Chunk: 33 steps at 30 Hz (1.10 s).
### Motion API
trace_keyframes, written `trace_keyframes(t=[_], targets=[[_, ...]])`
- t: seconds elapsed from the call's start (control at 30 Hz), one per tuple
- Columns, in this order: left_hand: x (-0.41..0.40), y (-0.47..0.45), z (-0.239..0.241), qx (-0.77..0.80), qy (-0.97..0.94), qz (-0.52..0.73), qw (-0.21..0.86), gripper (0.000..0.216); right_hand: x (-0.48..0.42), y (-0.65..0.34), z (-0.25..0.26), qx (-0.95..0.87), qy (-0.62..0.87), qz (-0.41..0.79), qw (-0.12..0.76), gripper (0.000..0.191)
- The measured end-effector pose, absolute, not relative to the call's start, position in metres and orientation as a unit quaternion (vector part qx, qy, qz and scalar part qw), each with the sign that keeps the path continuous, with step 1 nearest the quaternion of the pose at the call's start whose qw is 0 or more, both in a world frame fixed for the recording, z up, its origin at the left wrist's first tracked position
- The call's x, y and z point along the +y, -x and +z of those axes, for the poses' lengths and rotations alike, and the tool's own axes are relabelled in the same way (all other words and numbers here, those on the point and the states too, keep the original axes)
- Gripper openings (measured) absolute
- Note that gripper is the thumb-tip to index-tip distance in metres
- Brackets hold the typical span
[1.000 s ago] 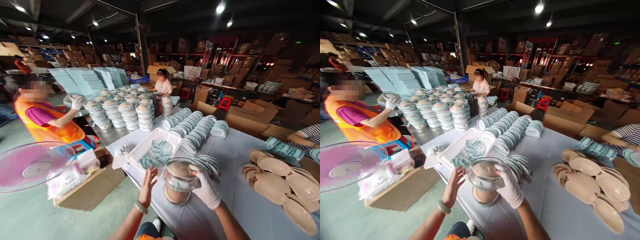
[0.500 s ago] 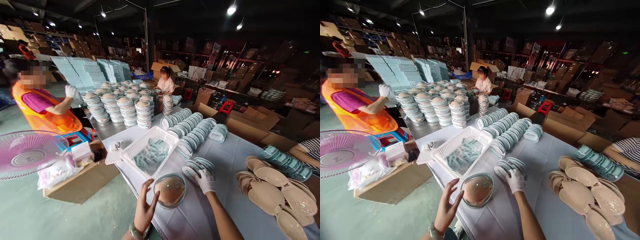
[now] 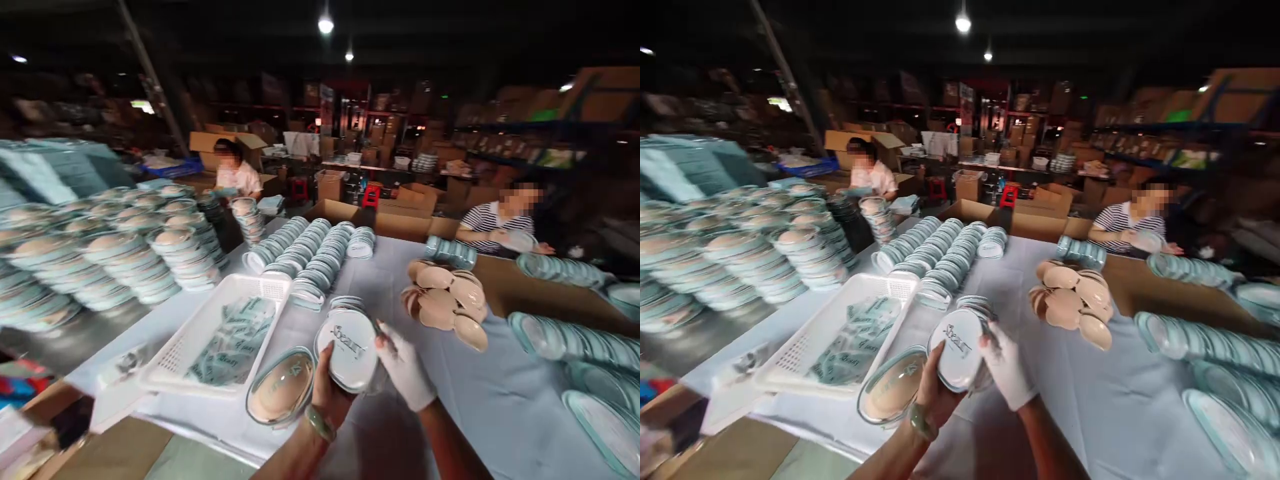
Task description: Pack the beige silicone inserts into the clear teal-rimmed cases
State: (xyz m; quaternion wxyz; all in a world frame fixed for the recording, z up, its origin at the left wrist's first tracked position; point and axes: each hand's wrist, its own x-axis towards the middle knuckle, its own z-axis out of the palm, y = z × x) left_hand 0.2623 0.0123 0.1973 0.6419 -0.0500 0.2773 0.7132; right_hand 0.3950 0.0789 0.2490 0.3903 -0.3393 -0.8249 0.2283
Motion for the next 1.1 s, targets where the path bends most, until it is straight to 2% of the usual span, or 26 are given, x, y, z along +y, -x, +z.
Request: trace_keyframes(t=[0.17, 0.23, 0.33, 0.47, 0.63, 0.73, 0.83, 0.93, 1.03, 1.1], targets=[[0.012, -0.281, 0.203, 0.211, 0.094, 0.682, 0.694, 0.058, 0.044, -0.403, 0.194, -0.816, 0.287, -0.096, 0.492, 0.058], [0.007, -0.292, 0.208, 0.217, 0.109, 0.678, 0.694, 0.054, 0.038, -0.411, 0.180, -0.785, 0.283, -0.162, 0.527, 0.054], [0.001, -0.305, 0.218, 0.248, 0.128, 0.683, 0.675, 0.049, 0.033, -0.422, 0.174, -0.785, 0.271, -0.199, 0.520, 0.045], [-0.005, -0.310, 0.224, 0.237, 0.136, 0.714, 0.644, 0.045, 0.030, -0.425, 0.179, -0.791, 0.310, -0.190, 0.492, 0.041], [-0.013, -0.307, 0.221, 0.255, 0.163, 0.721, 0.623, 0.052, 0.032, -0.424, 0.184, -0.779, 0.253, -0.166, 0.550, 0.027], [-0.017, -0.303, 0.221, 0.259, 0.125, 0.731, 0.619, 0.048, 0.036, -0.427, 0.192, -0.763, 0.261, -0.100, 0.583, 0.016], [-0.021, -0.287, 0.216, 0.296, 0.019, 0.741, 0.602, 0.050, 0.044, -0.433, 0.209, -0.717, 0.324, -0.010, 0.617, 0.018], [-0.029, -0.260, 0.202, 0.366, -0.100, 0.713, 0.589, 0.061, 0.049, -0.440, 0.225, -0.760, 0.289, 0.102, 0.573, 0.016], [-0.044, -0.241, 0.187, 0.386, -0.167, 0.662, 0.621, 0.067, 0.040, -0.443, 0.230, -0.811, 0.234, 0.116, 0.524, 0.016], [-0.051, -0.239, 0.184, 0.373, -0.148, 0.652, 0.644, 0.065, 0.028, -0.442, 0.225, -0.810, 0.220, 0.114, 0.532, 0.017]])
